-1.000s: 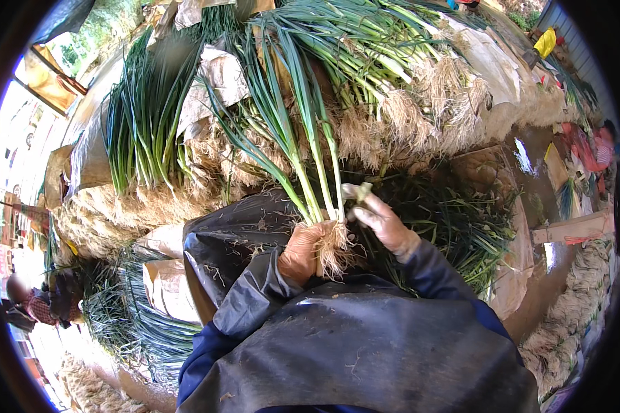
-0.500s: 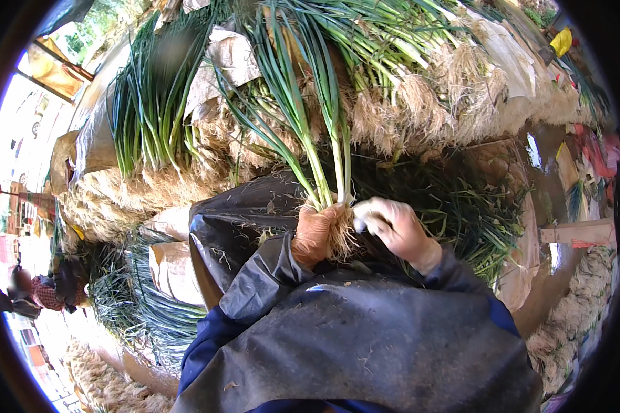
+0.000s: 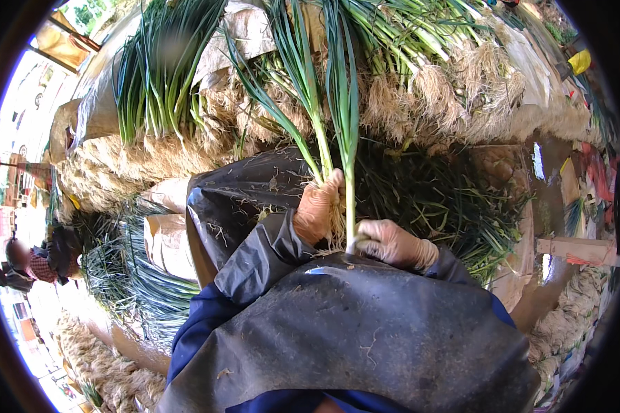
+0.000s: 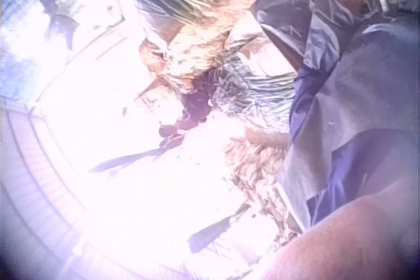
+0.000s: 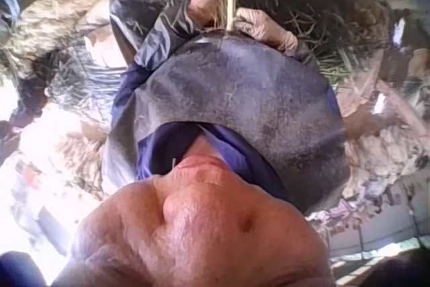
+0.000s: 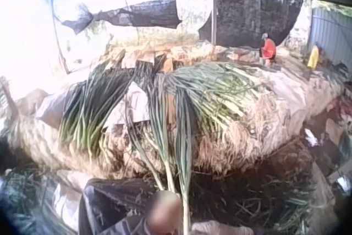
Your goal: The person gathers green onions from a large pile, aligns them by the roots, and ties them into bundles using a strip of material. The person repeats this process to form multiple bundles and places them on a nearby surface.
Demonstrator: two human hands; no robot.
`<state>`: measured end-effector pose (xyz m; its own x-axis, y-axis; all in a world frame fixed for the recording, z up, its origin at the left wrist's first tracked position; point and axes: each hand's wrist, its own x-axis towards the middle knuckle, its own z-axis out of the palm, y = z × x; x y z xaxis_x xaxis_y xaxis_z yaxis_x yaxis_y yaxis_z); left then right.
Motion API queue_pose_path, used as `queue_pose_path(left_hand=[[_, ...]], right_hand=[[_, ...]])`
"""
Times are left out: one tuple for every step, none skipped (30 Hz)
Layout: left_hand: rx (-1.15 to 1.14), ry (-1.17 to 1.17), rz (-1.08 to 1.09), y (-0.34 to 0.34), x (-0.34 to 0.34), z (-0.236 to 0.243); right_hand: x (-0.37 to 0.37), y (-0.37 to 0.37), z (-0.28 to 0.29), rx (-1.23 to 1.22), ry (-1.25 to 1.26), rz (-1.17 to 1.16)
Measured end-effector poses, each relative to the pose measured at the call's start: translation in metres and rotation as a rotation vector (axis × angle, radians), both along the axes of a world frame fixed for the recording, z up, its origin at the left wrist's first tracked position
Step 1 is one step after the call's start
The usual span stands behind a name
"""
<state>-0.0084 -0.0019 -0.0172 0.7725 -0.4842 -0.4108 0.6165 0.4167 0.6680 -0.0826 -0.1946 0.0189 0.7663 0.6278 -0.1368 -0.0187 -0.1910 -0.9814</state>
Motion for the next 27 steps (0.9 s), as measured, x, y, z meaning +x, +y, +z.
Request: queue_pose_path(left_hand=[[-0.076,0.026,0.007,0.000,0.001,0.000],[-0.061,-0.104,-0.055,0.000,0.001,0.000],[-0.011,-0.080,-0.100,-0.001,0.001,0.000],[-0.041,-0.071,-0.139,-0.002,0.001,0.000],[-0.078,-0.052,-0.190,-0.005,0.000,0.001],[0.014,0.025,-0.198,-0.006,0.001,0.001],[-0.012,0.042,-0.066,-0.008,0.000,0.003],[-0.018,0.037,-0.023,-0.007,-0.001,0.005],[-0.022,0.034,0.022,-0.007,-0.002,0.007],[0.056,0.031,0.018,-0.006,-0.002,0.009],[0.111,0.031,-0.008,-0.003,-0.002,0.012],[0.161,0.038,0.027,-0.008,0.000,0.013],[0.298,-0.041,0.010,-0.005,0.002,0.014],[0.334,-0.036,-0.030,-0.006,0.003,0.016],[0.411,-0.016,-0.046,-0.004,0.004,0.016],[0.273,0.009,-0.033,-0.009,0.001,0.016],[0.148,0.023,-0.023,-0.013,-0.002,0.015],[0.137,-0.001,-0.123,-0.012,-0.002,0.014],[0.236,-0.070,-0.183,-0.012,-0.005,0.013],[0.277,-0.128,-0.201,-0.012,-0.006,0.012],[0.288,-0.208,-0.214,-0.011,-0.009,0.010],[0.271,-0.174,-0.228,-0.011,-0.009,0.009],[0.252,-0.200,-0.237,-0.009,-0.010,0.009],[0.238,-0.275,-0.243,-0.009,-0.011,0.008],[0.250,-0.311,-0.235,-0.007,-0.012,0.008],[0.274,-0.580,-0.315,-0.004,-0.010,0.008],[0.040,-0.509,-0.292,-0.003,-0.015,0.009]], right_hand=[[-0.001,0.001,0.000,-0.100,0.018,-0.111],[0.001,0.005,-0.003,0.062,-0.032,-0.319],[0.007,0.009,-0.007,0.114,-0.126,-0.444],[0.013,0.014,-0.012,0.102,-0.179,-0.474],[0.021,0.018,-0.017,0.124,-0.210,-0.498],[0.028,0.022,-0.022,-0.078,-0.411,-0.490],[0.034,0.025,-0.024,-0.156,-0.527,-0.475],[0.035,0.025,-0.024,-0.148,-0.513,-0.438],[0.034,0.025,-0.022,-0.139,-0.478,-0.379],[0.031,0.023,-0.017,-0.025,-0.261,-0.284],[0.025,0.019,-0.010,0.084,-0.043,-0.186],[0.018,0.015,-0.002,0.194,0.172,-0.109],[0.007,0.009,0.009,0.371,0.395,0.050],[0.003,0.009,0.016,0.313,0.243,0.148],[0.000,0.008,0.023,0.251,0.090,0.238],[0.005,0.006,0.028,0.133,-0.183,0.132],[0.008,0.009,0.031,0.121,-0.030,-0.164],[0.021,0.011,0.031,0.086,-0.092,-0.395],[0.036,0.015,0.028,0.051,-0.164,-0.592],[0.052,0.016,0.024,-0.139,-0.416,-0.585],[0.065,0.018,0.020,-0.321,-0.670,-0.546],[0.071,0.025,0.014,-0.546,-0.888,-0.570],[0.074,0.026,0.010,-0.529,-0.902,-0.518],[0.073,0.027,0.007,-0.531,-0.871,-0.412],[0.067,0.025,0.006,-0.564,-0.810,-0.291],[0.060,0.019,0.006,-0.525,-0.781,-0.112],[0.051,0.011,0.008,-0.375,-0.596,-0.088]])
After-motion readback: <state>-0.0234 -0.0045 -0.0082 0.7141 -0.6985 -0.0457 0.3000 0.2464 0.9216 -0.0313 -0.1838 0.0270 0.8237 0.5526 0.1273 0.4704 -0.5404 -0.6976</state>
